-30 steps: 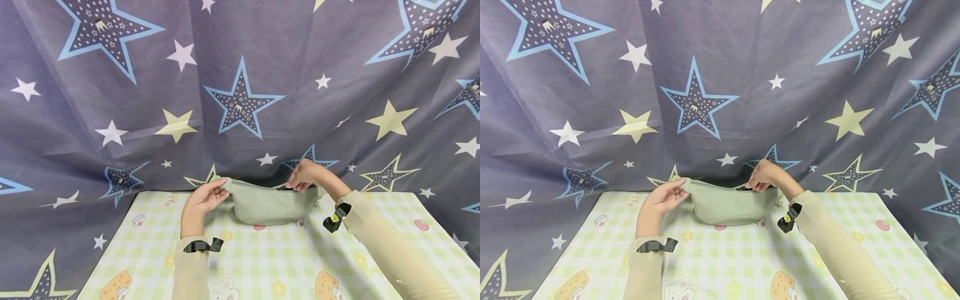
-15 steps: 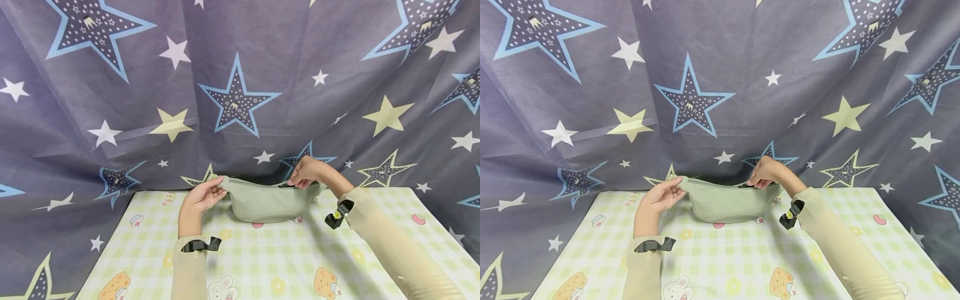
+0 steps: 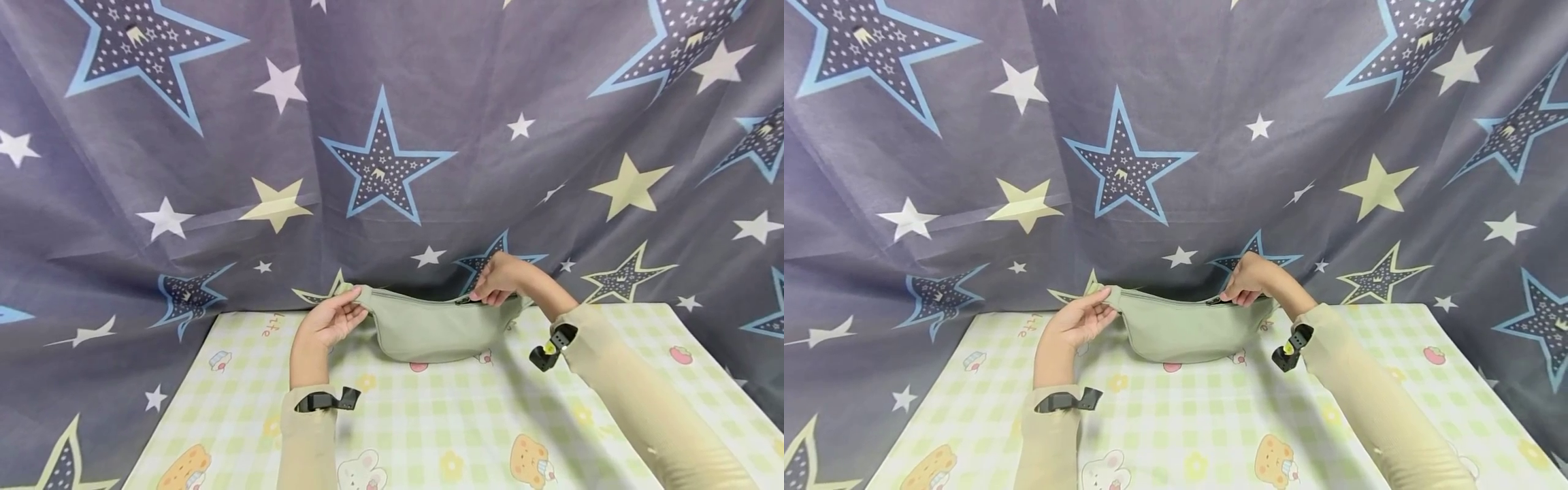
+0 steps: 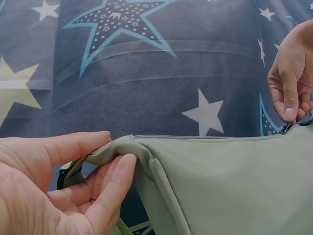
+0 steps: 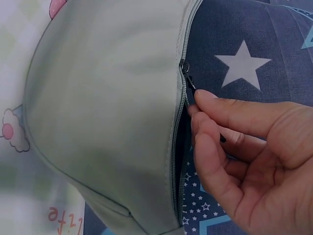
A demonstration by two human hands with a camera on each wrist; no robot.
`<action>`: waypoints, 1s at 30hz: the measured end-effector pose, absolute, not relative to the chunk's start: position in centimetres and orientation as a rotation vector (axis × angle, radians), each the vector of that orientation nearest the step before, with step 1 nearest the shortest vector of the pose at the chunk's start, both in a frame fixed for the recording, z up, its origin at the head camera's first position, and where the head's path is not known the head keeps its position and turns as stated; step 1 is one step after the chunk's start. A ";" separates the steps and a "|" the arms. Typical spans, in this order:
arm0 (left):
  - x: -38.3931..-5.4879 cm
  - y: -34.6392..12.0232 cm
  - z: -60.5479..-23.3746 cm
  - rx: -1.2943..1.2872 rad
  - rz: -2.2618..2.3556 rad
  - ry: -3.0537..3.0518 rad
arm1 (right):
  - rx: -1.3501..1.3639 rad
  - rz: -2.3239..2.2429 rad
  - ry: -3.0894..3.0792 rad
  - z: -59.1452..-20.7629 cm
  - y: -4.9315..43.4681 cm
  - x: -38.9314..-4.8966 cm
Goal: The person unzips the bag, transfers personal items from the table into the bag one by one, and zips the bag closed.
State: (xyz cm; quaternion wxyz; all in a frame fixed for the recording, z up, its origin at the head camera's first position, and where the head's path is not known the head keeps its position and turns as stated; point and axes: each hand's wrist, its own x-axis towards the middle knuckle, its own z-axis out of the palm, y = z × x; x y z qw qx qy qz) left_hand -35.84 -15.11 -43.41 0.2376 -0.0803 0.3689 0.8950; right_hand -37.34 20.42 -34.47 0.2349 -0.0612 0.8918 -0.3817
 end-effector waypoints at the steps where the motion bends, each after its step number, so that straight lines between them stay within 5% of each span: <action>1: -35.9 -15.1 -43.4 -0.223 2.458 1.003 | -0.166 -1.049 2.451 -34.5 20.5 -37.4; 30: -36.7 -13.6 -43.0 -0.400 2.560 1.054 | -0.132 -1.072 2.451 -34.4 21.3 -37.6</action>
